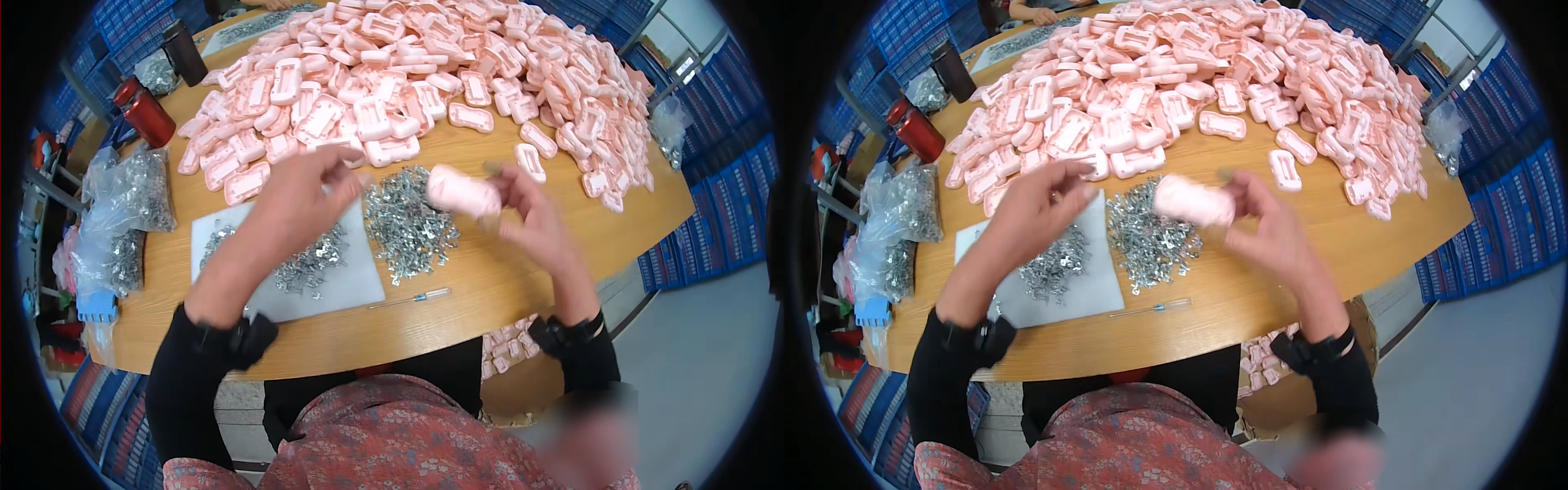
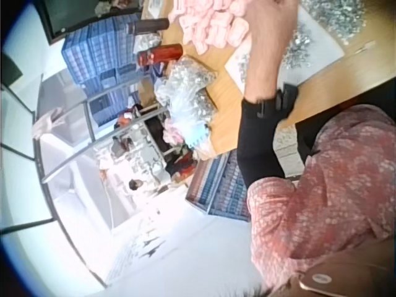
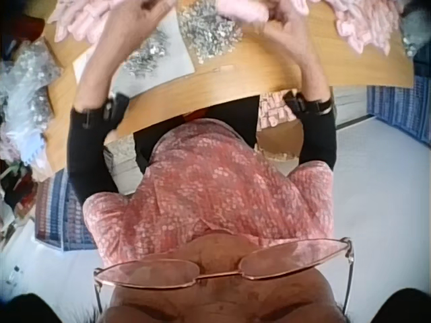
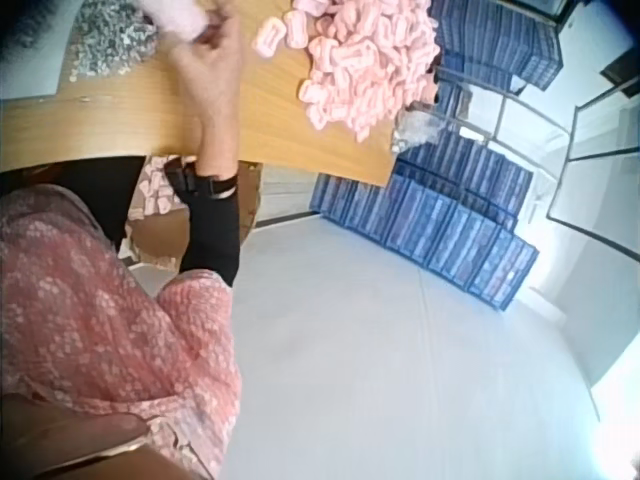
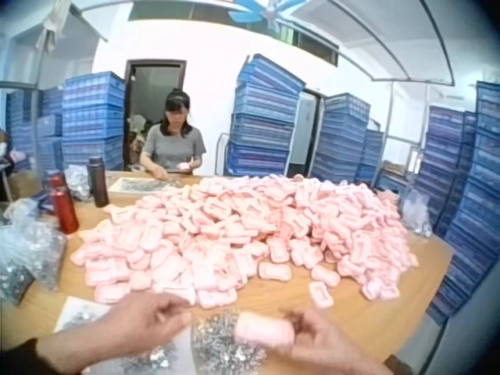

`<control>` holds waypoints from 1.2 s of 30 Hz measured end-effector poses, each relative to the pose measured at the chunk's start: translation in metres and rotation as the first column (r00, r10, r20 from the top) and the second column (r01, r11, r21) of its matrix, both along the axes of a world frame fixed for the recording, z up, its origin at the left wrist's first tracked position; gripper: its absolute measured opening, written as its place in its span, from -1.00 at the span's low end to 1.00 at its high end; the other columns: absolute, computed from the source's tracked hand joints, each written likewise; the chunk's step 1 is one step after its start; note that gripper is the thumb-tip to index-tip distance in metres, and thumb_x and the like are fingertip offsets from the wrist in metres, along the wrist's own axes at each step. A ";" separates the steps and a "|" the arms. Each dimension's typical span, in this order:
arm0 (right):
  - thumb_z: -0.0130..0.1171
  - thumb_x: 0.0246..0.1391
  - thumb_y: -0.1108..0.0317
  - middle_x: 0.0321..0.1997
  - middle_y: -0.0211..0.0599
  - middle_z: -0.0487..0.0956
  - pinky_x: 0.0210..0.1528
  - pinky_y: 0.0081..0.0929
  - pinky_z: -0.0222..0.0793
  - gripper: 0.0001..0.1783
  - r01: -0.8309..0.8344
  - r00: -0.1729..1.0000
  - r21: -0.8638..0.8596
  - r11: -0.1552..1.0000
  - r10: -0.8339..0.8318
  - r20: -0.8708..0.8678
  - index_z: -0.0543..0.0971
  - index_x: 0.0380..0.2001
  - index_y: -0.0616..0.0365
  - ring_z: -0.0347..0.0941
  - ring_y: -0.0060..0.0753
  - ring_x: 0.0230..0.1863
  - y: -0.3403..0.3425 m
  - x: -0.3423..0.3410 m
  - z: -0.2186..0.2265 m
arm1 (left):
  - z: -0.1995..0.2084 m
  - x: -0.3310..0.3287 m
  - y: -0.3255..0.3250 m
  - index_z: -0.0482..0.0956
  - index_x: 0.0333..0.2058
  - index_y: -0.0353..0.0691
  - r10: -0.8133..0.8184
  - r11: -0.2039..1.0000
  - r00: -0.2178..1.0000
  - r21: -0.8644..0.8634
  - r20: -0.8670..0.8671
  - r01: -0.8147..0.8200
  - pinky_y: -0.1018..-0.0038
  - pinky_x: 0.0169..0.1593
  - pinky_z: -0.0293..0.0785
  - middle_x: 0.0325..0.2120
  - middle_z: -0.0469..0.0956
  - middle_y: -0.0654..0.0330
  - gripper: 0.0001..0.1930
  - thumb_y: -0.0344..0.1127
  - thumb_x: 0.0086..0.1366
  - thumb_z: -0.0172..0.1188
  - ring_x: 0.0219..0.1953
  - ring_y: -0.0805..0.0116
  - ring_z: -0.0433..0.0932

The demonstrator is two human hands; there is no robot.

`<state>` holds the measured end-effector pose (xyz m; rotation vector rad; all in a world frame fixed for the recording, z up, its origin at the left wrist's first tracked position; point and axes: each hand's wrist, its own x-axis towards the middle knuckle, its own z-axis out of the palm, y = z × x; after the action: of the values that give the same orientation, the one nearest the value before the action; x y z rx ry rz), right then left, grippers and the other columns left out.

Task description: The person repeatedly picks up pink plastic housings and small metal components from a table, inserts the metal pieces into the housings, and places the assembled units into a cardboard box. The process is repetitive and involves handling multiple identical parts.

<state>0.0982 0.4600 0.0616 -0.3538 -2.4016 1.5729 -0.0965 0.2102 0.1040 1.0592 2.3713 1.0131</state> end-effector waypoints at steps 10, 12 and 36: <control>0.18 0.23 0.40 0.17 -0.09 0.48 0.17 -0.39 0.41 -0.30 -0.330 0.912 -0.865 0.378 0.365 -0.189 0.15 0.37 0.16 0.47 -0.32 0.14 -0.103 0.056 -0.043 | -0.050 0.103 -0.064 0.21 0.33 -0.24 -0.533 0.791 0.540 0.610 0.652 0.045 0.36 0.28 0.33 0.17 0.48 0.09 -0.17 -0.49 0.11 0.45 0.25 0.29 0.41; 0.14 0.28 0.33 0.16 -0.10 0.51 0.15 -0.40 0.42 -0.35 -0.371 0.896 -0.861 0.347 0.377 -0.234 0.18 0.36 0.19 0.51 -0.34 0.11 -0.113 0.056 -0.044 | -0.057 0.108 -0.064 0.29 0.28 -0.26 -0.548 0.762 0.511 0.648 0.662 -0.022 0.32 0.25 0.39 0.16 0.49 0.06 -0.27 -0.42 0.16 0.41 0.20 0.25 0.47; 0.27 0.12 0.44 -0.35 -0.57 0.56 -0.24 -0.66 0.37 -0.85 0.059 0.998 -0.189 0.980 -0.051 0.048 0.60 -0.22 0.19 0.41 -0.72 -0.33 -0.118 0.011 -0.027 | -0.074 0.110 -0.094 0.26 0.21 -0.22 -0.304 0.736 0.386 0.472 0.871 -0.485 0.28 -0.03 0.61 -0.30 0.60 0.05 -0.48 -0.54 0.28 0.15 -0.21 0.21 0.64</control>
<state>0.1094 0.3424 0.0348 -0.4907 -2.2566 1.7920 0.0137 0.1162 0.0298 0.2401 1.0612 1.9530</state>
